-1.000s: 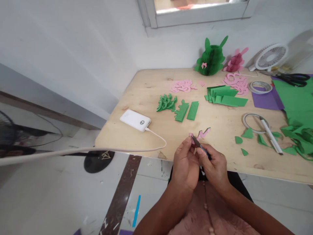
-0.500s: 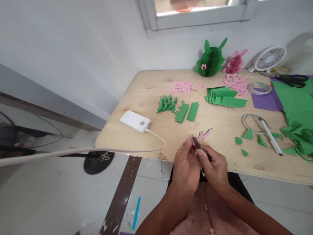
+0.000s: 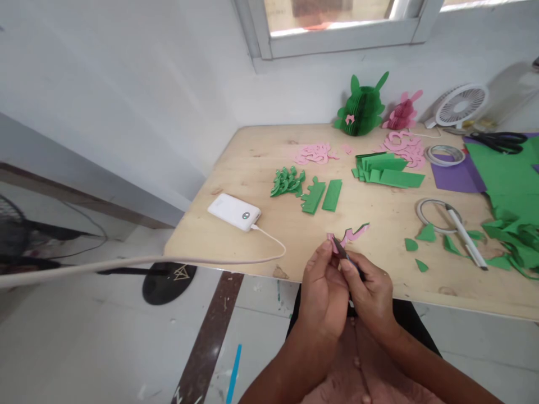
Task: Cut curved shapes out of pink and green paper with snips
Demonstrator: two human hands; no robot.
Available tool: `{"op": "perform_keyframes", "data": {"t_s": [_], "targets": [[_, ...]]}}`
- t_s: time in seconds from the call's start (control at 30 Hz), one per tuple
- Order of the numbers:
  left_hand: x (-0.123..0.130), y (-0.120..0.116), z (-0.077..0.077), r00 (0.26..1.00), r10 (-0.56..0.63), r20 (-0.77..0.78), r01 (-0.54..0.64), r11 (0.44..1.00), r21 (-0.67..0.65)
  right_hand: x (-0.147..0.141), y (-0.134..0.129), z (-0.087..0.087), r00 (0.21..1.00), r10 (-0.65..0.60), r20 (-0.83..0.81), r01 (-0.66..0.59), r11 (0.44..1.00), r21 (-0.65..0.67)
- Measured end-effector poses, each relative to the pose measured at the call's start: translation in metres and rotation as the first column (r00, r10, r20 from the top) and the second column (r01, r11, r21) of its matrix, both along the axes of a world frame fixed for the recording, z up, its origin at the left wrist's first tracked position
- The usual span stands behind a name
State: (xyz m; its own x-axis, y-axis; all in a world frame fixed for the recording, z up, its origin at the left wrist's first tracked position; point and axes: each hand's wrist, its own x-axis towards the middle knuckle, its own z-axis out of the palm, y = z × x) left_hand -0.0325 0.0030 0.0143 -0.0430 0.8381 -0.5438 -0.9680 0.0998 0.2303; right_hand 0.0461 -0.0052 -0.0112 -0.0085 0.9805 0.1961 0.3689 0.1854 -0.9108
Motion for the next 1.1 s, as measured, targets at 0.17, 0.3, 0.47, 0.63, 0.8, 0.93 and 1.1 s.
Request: {"op": "perform_keyframes", "data": {"t_s": [0.17, 0.3, 0.47, 0.63, 0.8, 0.93, 1.1], "targets": [[0.0009, -0.0016, -0.0056, 1.000, -0.005, -0.023, 0.006, 0.999, 0.046, -0.0016, -0.0008, 0.0008, 1.000, -0.013, -0.015, 0.013, 1.000, -0.003], [0.0013, -0.0021, -0.0067, 1.000, -0.015, -0.022, 0.016, 0.999, 0.044, -0.0019, -0.0009, 0.0004, 1.000, -0.016, -0.027, 0.016, 1.000, -0.003], [0.0005, -0.0020, -0.0026, 1.000, -0.014, -0.012, 0.014, 1.000, 0.002, -0.0013, -0.0010, -0.0011, 0.999, -0.034, -0.033, 0.034, 0.999, -0.005], [0.0008, -0.0016, 0.0013, 1.000, -0.025, -0.016, 0.025, 1.000, -0.014, -0.0012, -0.0017, -0.0018, 0.998, -0.037, -0.041, 0.037, 0.999, -0.002], [0.0018, -0.0025, -0.0007, 0.998, -0.008, -0.054, 0.008, 1.000, -0.001, -0.0016, -0.0023, -0.0011, 0.999, -0.040, -0.030, 0.040, 0.999, 0.008], [0.0014, -0.0041, -0.0031, 0.997, -0.008, -0.075, 0.009, 1.000, 0.021, -0.0005, -0.0024, -0.0012, 1.000, -0.022, -0.023, 0.022, 1.000, 0.013], [0.0014, -0.0057, -0.0056, 0.994, -0.022, -0.109, 0.025, 0.999, 0.027, 0.0017, -0.0028, -0.0027, 1.000, -0.031, -0.004, 0.031, 0.999, 0.014]]}}
